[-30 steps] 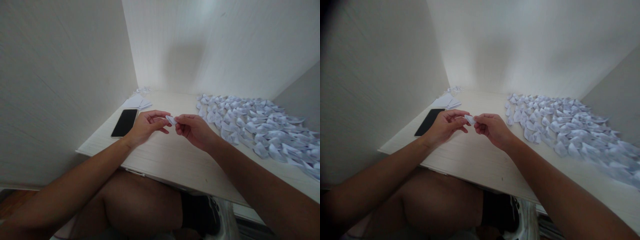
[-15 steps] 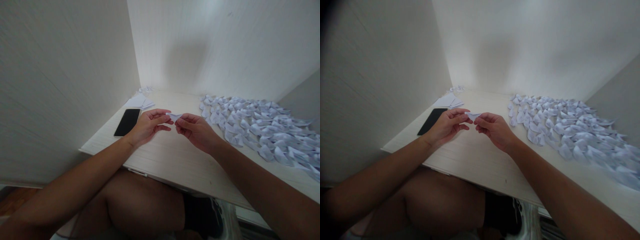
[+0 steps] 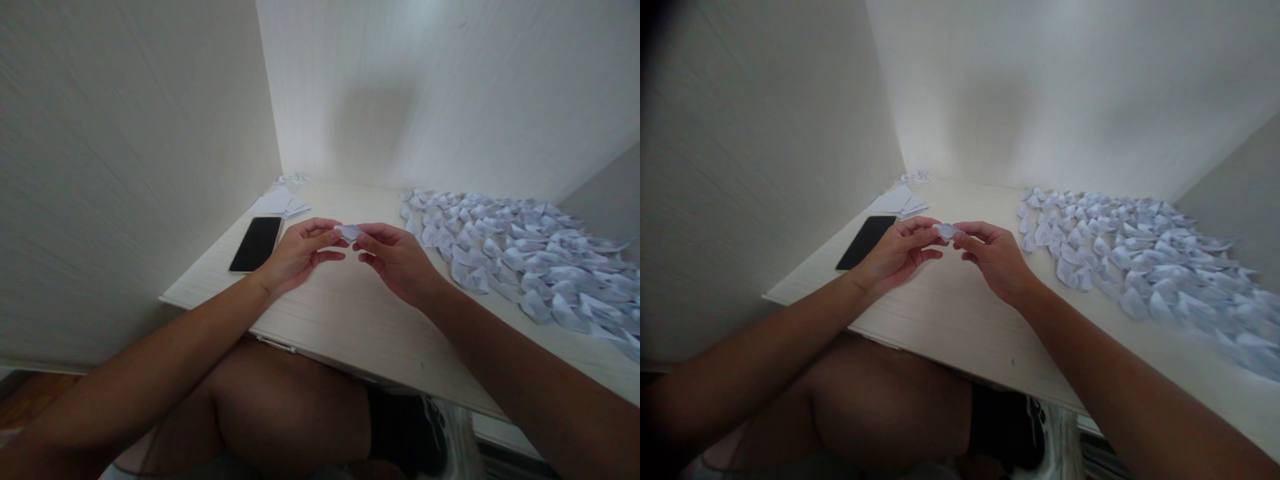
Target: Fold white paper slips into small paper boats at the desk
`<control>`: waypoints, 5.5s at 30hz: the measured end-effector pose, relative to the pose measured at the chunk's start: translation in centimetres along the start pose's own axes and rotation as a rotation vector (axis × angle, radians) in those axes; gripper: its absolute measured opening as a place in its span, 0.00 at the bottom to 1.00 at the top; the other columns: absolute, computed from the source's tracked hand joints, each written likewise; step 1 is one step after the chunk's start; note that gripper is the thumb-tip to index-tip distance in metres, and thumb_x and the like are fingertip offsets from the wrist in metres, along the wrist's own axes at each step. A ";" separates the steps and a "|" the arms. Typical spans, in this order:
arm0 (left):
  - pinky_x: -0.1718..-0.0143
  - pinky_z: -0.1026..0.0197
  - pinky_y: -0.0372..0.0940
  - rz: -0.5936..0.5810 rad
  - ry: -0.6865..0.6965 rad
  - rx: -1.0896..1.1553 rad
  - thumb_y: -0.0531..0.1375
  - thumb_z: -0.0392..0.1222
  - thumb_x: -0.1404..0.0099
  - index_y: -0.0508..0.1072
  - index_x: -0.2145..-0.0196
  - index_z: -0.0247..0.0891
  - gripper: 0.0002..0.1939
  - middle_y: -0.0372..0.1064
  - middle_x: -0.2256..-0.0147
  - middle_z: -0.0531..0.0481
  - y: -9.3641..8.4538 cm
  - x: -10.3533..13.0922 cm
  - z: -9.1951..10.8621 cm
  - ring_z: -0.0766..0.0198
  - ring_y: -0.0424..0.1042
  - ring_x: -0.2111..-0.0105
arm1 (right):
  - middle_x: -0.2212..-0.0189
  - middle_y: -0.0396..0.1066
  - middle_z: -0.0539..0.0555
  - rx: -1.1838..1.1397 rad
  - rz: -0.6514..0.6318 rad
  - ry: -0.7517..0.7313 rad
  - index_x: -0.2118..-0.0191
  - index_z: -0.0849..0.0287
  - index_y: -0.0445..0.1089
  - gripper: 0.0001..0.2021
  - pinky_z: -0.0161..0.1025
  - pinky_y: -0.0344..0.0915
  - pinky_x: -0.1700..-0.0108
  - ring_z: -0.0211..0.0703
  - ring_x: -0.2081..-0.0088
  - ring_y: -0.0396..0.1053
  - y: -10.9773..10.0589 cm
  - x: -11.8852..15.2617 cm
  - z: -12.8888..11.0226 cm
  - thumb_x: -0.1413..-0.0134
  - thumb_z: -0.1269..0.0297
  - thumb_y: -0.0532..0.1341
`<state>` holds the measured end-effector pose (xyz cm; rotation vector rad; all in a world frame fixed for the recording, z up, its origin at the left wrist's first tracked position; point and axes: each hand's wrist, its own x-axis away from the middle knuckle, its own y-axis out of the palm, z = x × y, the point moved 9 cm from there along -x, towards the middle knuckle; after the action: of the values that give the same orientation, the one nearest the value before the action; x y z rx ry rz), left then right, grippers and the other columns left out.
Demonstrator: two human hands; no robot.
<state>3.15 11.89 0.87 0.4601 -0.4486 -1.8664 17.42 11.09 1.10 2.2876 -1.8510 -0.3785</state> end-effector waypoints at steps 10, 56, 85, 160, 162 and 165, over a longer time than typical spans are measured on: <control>0.73 0.65 0.75 -0.049 -0.096 0.049 0.75 0.35 0.44 0.79 0.63 0.32 0.12 0.79 0.68 0.48 0.7 0.3 -0.7 0.64 0.79 0.73 | 0.70 0.77 0.48 -0.125 0.019 0.087 0.67 0.53 0.82 0.16 0.35 0.64 0.64 0.33 0.68 0.70 0.0 0.2 0.7 0.64 0.59 0.82; 0.63 0.64 0.78 -0.173 -0.333 0.138 0.70 0.25 0.42 0.81 0.63 0.29 0.09 0.80 0.67 0.44 0.4 0.5 -2.1 0.63 0.81 0.69 | 0.64 0.80 0.48 -0.166 -0.150 0.225 0.64 0.54 0.82 0.14 0.38 0.71 0.52 0.36 0.62 0.74 1.7 0.9 1.3 0.60 0.66 0.80; 0.71 0.59 0.76 0.052 -0.039 -0.290 0.74 0.37 0.49 0.76 0.70 0.33 0.12 0.76 0.71 0.47 -0.4 0.3 -0.5 0.61 0.77 0.70 | 0.71 0.80 0.53 0.205 0.038 -0.014 0.69 0.55 0.83 0.10 0.45 0.71 0.57 0.41 0.68 0.72 0.4 0.6 0.2 0.58 0.58 0.76; 0.85 0.64 0.46 -0.021 -0.272 -0.905 0.51 0.46 0.22 0.72 0.74 0.36 0.23 0.63 0.84 0.53 -0.1 -0.9 -2.9 0.69 0.60 0.88 | 0.67 0.83 0.56 1.061 0.114 -0.249 0.59 0.60 0.82 0.09 0.41 0.74 0.58 0.46 0.66 0.81 -1.3 -0.4 -1.9 0.47 0.72 0.68; 0.84 0.64 0.48 -0.029 -0.219 -0.966 0.51 0.45 0.23 0.72 0.74 0.36 0.23 0.64 0.83 0.54 0.0 -1.1 -2.8 0.69 0.61 0.88 | 0.69 0.83 0.56 1.032 0.133 -0.201 0.63 0.60 0.82 0.06 0.39 0.73 0.62 0.44 0.68 0.80 -2.0 -0.7 -1.7 0.48 0.72 0.68; 0.81 0.64 0.53 -0.030 -0.131 -1.022 0.54 0.42 0.26 0.72 0.75 0.36 0.19 0.65 0.82 0.55 0.4 -1.3 -2.2 0.69 0.63 0.86 | 0.74 0.81 0.54 1.013 0.148 -0.156 0.66 0.60 0.81 0.03 0.36 0.71 0.67 0.42 0.72 0.78 -2.3 -0.6 -1.4 0.49 0.71 0.69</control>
<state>5.00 12.83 -0.70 -0.3475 0.4461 -1.8910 19.87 12.08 1.81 2.6595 -2.6862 0.5652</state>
